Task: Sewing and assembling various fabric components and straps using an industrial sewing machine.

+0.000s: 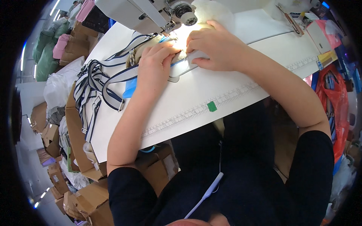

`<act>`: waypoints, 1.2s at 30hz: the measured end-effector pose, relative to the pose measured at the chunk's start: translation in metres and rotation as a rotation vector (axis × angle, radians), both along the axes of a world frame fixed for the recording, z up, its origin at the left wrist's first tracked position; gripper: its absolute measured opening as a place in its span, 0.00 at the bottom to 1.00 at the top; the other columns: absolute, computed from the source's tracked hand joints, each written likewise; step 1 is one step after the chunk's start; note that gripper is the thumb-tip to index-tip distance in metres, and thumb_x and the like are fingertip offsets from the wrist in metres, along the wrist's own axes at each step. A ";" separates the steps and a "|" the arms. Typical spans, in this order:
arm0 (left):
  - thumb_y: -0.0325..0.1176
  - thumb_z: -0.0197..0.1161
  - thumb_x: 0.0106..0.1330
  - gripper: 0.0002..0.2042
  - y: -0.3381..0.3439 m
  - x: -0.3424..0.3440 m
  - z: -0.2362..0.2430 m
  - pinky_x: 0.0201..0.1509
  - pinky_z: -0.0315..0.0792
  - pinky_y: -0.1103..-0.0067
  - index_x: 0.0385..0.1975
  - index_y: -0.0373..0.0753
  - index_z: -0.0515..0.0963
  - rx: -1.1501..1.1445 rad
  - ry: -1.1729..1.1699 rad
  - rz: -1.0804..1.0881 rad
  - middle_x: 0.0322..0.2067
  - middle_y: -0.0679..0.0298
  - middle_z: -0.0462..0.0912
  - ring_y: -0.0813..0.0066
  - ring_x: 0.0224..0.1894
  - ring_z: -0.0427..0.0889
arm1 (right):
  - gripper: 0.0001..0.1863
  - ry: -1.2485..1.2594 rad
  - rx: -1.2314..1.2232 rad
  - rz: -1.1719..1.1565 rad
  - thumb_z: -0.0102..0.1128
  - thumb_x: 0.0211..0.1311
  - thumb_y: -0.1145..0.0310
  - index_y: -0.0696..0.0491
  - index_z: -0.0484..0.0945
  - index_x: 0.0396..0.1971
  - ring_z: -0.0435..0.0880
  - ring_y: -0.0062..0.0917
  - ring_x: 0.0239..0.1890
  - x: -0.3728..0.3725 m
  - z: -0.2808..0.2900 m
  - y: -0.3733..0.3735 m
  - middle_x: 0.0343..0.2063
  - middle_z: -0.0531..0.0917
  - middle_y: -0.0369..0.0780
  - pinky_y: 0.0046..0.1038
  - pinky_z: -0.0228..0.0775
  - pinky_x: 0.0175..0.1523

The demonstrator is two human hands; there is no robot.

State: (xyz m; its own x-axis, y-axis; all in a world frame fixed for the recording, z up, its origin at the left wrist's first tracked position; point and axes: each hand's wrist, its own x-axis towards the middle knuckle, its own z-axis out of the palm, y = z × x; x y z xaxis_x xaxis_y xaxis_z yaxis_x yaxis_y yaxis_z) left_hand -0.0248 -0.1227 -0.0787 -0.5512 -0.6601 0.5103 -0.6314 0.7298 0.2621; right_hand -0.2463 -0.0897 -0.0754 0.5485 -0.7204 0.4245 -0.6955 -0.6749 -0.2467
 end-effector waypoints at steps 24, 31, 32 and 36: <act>0.28 0.63 0.58 0.03 -0.031 0.001 -0.007 0.39 0.74 0.68 0.30 0.41 0.83 -0.144 0.059 -0.045 0.36 0.67 0.84 0.59 0.36 0.78 | 0.15 0.162 -0.133 -0.181 0.62 0.56 0.62 0.46 0.79 0.45 0.78 0.21 0.51 0.011 -0.010 -0.002 0.46 0.80 0.30 0.47 0.52 0.68; 0.27 0.63 0.59 0.06 -0.038 0.001 -0.008 0.40 0.75 0.67 0.32 0.45 0.84 -0.161 0.035 -0.043 0.34 0.67 0.84 0.59 0.37 0.79 | 0.19 0.240 -0.088 -0.205 0.58 0.60 0.66 0.46 0.76 0.53 0.75 0.24 0.54 0.008 -0.009 -0.005 0.53 0.79 0.33 0.39 0.60 0.58; 0.28 0.62 0.59 0.06 -0.038 0.001 -0.008 0.41 0.76 0.68 0.33 0.45 0.84 -0.194 -0.001 -0.011 0.35 0.68 0.84 0.59 0.38 0.79 | 0.19 0.232 -0.078 -0.210 0.58 0.60 0.66 0.46 0.76 0.53 0.75 0.24 0.54 0.010 -0.003 -0.005 0.53 0.79 0.33 0.39 0.60 0.58; 0.27 0.62 0.60 0.06 -0.035 -0.004 -0.008 0.48 0.72 0.70 0.35 0.41 0.83 -0.160 -0.020 0.009 0.35 0.64 0.83 0.60 0.41 0.79 | 0.18 0.144 -0.057 -0.171 0.56 0.52 0.66 0.55 0.80 0.42 0.80 0.36 0.43 0.013 0.010 -0.006 0.35 0.83 0.43 0.47 0.57 0.57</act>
State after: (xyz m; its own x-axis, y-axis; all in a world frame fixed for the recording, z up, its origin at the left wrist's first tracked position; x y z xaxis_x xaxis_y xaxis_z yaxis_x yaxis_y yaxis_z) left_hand -0.0285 -0.1574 -0.0872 -0.5567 -0.5761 0.5985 -0.6417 0.7558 0.1305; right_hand -0.2331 -0.0958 -0.0654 0.4784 -0.7850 0.3935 -0.8261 -0.5543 -0.1015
